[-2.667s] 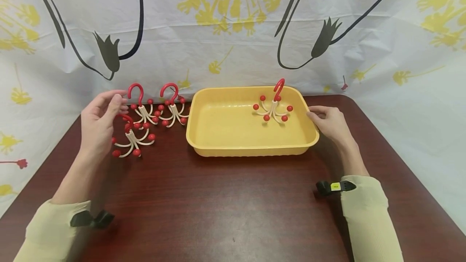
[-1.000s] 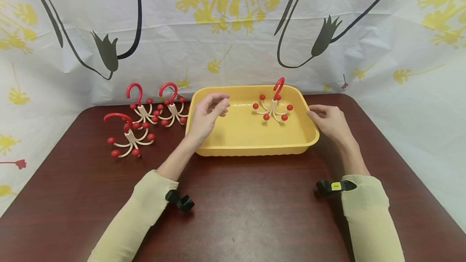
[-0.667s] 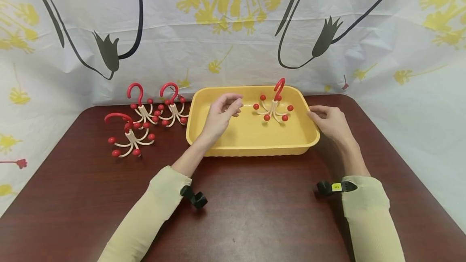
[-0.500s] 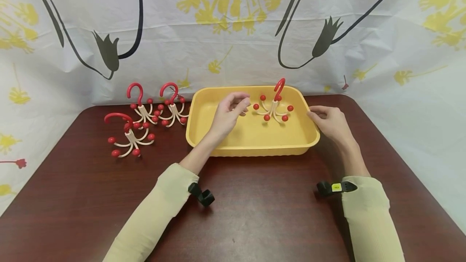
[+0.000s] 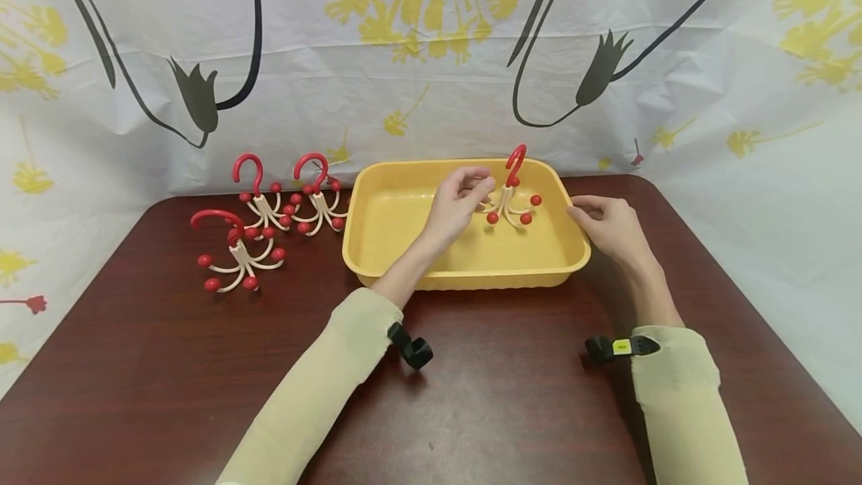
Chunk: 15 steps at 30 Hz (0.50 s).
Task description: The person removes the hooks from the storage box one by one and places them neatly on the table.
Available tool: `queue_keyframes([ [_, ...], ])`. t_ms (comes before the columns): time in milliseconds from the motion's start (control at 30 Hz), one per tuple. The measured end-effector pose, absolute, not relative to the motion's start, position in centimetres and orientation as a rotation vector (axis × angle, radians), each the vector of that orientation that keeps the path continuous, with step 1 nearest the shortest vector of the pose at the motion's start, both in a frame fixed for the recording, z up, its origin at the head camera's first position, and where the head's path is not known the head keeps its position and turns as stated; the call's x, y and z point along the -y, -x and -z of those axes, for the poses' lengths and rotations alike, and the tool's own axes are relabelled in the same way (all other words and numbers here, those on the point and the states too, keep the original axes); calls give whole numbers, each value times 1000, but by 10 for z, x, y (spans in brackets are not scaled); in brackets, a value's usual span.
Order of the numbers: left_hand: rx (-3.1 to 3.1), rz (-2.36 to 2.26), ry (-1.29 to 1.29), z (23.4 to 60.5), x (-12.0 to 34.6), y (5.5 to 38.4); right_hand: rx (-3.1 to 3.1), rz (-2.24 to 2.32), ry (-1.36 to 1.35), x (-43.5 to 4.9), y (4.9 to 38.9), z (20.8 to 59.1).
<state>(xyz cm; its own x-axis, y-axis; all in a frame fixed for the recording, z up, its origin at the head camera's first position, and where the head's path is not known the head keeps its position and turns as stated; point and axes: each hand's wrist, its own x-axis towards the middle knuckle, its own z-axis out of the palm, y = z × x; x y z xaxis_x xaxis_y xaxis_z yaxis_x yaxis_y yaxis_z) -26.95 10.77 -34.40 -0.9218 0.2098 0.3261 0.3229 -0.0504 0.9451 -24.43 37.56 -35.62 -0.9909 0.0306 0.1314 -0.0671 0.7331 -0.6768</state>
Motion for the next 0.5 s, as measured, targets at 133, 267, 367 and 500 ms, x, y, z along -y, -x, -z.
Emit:
queue_keyframes([
  [133,2142,2156,529,345,-116,274,2802,-1116,-21,-375,244,357],
  [267,2173,2159,494,343,-125,277,2801,-1117,-18,-376,244,356],
  [367,2180,2187,484,340,-131,281,2799,-1107,-22,-376,244,356],
  [500,2191,2232,456,339,-138,288,2801,-1112,-23,-376,245,356],
])
